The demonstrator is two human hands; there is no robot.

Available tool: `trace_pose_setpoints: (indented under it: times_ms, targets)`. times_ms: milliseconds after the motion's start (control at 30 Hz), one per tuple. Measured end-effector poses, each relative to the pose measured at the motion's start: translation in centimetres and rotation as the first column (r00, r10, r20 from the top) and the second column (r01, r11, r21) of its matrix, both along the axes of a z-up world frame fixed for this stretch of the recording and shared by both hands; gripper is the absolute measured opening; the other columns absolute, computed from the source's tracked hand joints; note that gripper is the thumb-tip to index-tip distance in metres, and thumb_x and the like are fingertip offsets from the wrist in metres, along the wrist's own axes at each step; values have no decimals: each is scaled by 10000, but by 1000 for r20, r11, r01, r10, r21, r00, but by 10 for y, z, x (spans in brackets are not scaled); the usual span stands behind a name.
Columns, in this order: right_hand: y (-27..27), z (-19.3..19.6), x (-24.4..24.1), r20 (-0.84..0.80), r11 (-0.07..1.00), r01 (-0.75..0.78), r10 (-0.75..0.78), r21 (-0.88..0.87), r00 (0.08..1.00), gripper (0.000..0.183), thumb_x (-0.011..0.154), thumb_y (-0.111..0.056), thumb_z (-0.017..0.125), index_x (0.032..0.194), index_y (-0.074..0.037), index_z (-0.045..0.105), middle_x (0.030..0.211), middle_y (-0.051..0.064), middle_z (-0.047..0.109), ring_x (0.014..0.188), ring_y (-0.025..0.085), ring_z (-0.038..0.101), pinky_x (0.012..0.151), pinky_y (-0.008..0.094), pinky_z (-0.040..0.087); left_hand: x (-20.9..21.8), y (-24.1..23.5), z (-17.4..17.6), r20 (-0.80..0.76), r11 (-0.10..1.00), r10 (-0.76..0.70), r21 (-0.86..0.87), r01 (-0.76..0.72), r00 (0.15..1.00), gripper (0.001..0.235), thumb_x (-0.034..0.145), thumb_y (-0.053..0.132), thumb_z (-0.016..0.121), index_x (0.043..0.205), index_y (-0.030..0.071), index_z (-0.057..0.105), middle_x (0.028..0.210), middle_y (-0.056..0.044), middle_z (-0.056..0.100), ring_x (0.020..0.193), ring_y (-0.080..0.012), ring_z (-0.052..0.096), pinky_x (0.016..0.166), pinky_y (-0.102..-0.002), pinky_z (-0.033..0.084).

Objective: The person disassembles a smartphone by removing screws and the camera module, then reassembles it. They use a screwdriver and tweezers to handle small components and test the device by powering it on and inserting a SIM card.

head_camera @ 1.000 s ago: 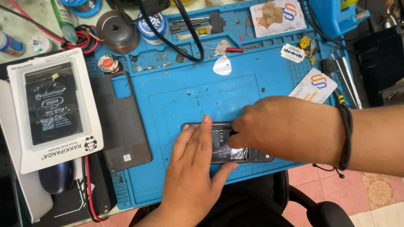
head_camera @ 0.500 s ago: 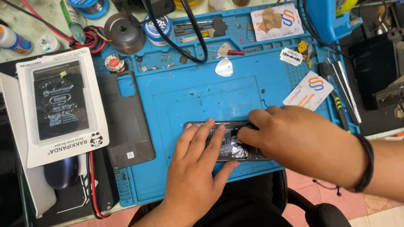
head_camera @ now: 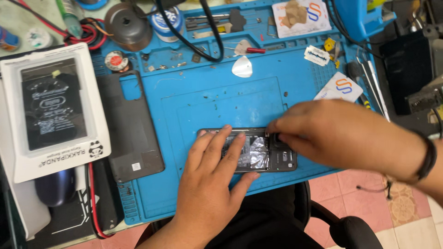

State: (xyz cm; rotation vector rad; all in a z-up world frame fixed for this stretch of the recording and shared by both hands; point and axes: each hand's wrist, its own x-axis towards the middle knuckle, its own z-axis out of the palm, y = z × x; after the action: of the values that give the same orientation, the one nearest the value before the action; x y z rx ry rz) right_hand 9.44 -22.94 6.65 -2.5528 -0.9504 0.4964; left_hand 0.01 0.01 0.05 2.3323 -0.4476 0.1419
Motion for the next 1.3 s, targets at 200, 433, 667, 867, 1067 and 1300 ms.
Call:
trace_pose_setpoints:
  times_ms: [200, 433, 667, 867, 1067, 1300]
  targets:
    - [-23, 17, -8, 139, 970, 200, -180, -140, 974, 283, 846, -226, 707, 1092, -88, 724, 777, 110, 726, 711, 337, 697, 601, 448, 533, 3, -7, 14, 15, 1000, -2, 12, 1, 1000, 639, 818, 312, 806, 1351, 20, 610, 1412, -223, 522, 1337, -438, 430, 1109, -519, 385]
    - [-46, -4, -66, 212, 789, 509, -463, -345, 861, 291, 793, -312, 773, 1012, -131, 708, 793, 73, 718, 739, 316, 695, 615, 442, 535, 24, -30, 19, 19, 967, -181, -178, 182, 983, 612, 889, 155, 752, 1435, -19, 537, 1261, -145, 656, 1197, -339, 562, 1025, -436, 476]
    - [-80, 6, -85, 261, 815, 573, -574, 89, 776, 170, 840, -86, 764, 1005, -53, 746, 812, 71, 677, 710, 225, 639, 607, 340, 510, 26, -41, 14, 89, 979, -122, -151, 134, 989, 549, 896, 69, 724, 1419, 17, 565, 1189, -102, 709, 1088, -319, 591, 966, -415, 504]
    - [-81, 30, -80, 365, 937, 340, -344, 78, 865, 168, 813, -90, 789, 965, -50, 728, 832, 55, 666, 699, 216, 641, 611, 339, 489, 28, -41, 13, 100, 982, -120, -131, 132, 988, 507, 894, 81, 727, 1382, 26, 604, 1178, -87, 730, 1048, -307, 592, 940, -420, 503]
    - [-58, 39, -68, 463, 956, 293, -253, -15, 849, 121, 764, -114, 796, 836, -56, 718, 744, 64, 633, 680, 281, 629, 585, 407, 489, 28, -41, 12, 100, 984, -104, -137, 117, 990, 468, 896, 107, 737, 1347, 35, 631, 1139, -86, 742, 1053, -304, 598, 933, -419, 503]
    - [-51, 42, -65, 460, 964, 256, -196, -70, 866, 146, 755, -161, 804, 826, -71, 715, 739, 56, 621, 657, 287, 614, 571, 412, 478, 28, -41, 10, 99, 982, -98, -154, 113, 990, 454, 901, 113, 738, 1338, 39, 637, 1131, -87, 747, 1075, -302, 610, 945, -408, 507]
